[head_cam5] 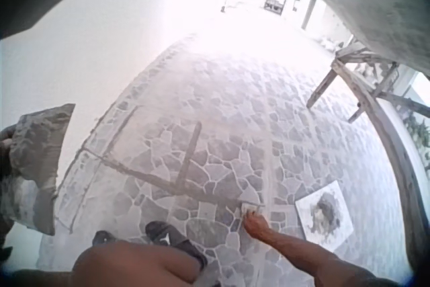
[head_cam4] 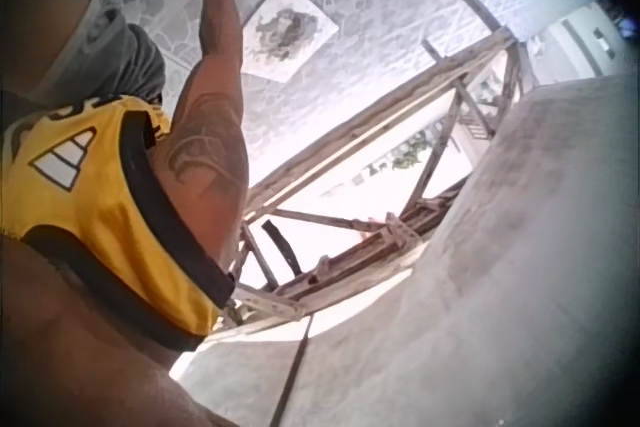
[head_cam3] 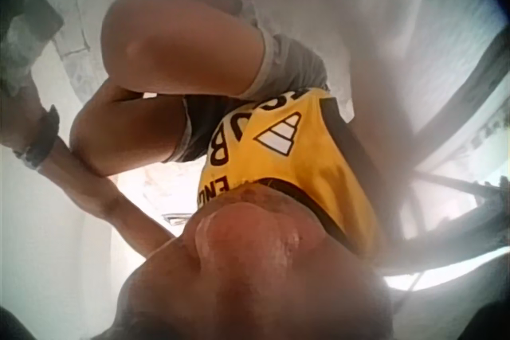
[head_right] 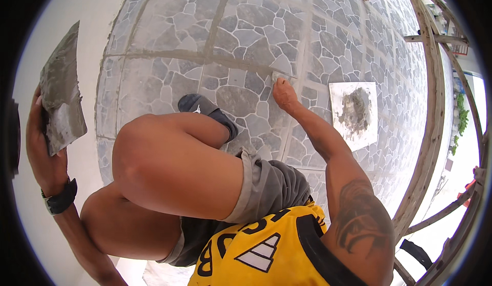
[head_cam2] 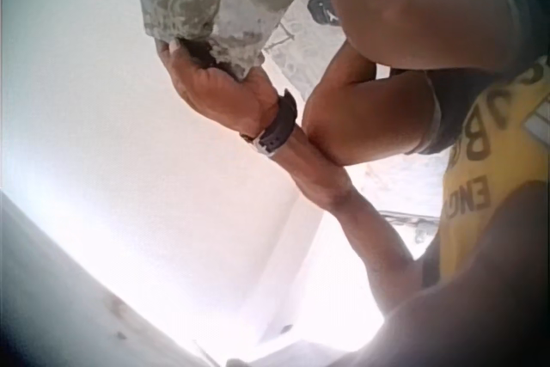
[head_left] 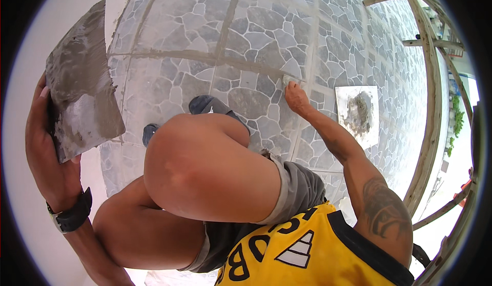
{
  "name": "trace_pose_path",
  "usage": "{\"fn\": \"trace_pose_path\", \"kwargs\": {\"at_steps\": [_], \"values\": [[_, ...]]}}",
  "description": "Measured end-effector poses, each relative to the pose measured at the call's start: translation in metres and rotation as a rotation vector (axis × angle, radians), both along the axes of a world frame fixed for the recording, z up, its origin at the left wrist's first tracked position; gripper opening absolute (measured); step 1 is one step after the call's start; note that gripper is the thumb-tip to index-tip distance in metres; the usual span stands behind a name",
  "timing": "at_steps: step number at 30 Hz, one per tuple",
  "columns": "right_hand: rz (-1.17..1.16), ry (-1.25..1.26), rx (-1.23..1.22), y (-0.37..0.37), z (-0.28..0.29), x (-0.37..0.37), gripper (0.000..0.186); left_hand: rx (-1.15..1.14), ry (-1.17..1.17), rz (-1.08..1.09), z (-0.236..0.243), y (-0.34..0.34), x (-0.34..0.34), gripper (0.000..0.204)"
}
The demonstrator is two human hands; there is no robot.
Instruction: Applying mortar or grout to fill gaps between floor stones using putty knives.
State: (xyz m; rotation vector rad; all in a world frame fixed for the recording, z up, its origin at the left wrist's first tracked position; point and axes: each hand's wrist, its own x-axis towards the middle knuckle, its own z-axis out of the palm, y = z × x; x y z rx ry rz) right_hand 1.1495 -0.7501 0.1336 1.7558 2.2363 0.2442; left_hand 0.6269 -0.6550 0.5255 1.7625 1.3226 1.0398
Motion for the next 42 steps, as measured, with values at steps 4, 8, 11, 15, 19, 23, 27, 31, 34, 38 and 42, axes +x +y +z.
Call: {"fn": "trace_pose_path", "kwargs": {"at_steps": [4, 8, 11, 15, 19, 23, 27, 31, 34, 38, 42], "values": [[-0.139, 0.170, -0.137, -0.002, 0.019, 0.001, 0.014, 0.264, 0.409, -0.099, -0.006, 0.004, 0.000, 0.048], [0.009, -0.048, 0.001, 0.002, 0.006, 0.008, 0.014, 0.309, 0.457, -0.118, 0.004, 0.012, 0.010, 0.050], [-0.122, 0.214, -0.219, 0.019, 0.028, -0.012, 0.016, 0.324, 0.544, -0.141, 0.002, 0.009, 0.012, 0.051], [-0.281, 0.291, -0.071, 0.038, 0.028, -0.013, 0.019, 0.284, 0.367, -0.165, 0.007, 0.014, 0.010, 0.047], [-0.130, 0.224, -0.216, 0.037, 0.028, -0.015, 0.020, 0.094, 0.142, -0.077, 0.004, 0.014, 0.017, 0.044], [-0.226, 0.320, -0.182, 0.056, 0.048, -0.014, 0.019, -0.104, -0.266, -0.076, 0.009, 0.012, 0.010, 0.044], [-0.100, 0.192, -0.161, 0.038, 0.039, -0.014, 0.019, 0.263, 0.349, -0.126, -0.002, 0.015, -0.009, 0.048], [-0.092, 0.264, -0.197, 0.032, 0.041, -0.001, 0.017, -0.122, -0.166, 0.068, 0.000, 0.008, -0.006, 0.063], [-0.159, 0.213, -0.089, 0.030, 0.038, 0.028, 0.017, 0.219, 0.441, -0.138, -0.008, 0.011, -0.031, 0.067], [-0.230, 0.189, 0.068, 0.013, 0.012, 0.047, 0.017, 0.323, 0.605, -0.165, -0.012, 0.011, -0.020, 0.076], [-0.064, -0.016, 0.061, -0.018, -0.027, 0.026, 0.018, 0.293, 0.596, -0.101, -0.010, 0.014, -0.014, 0.090]]}}
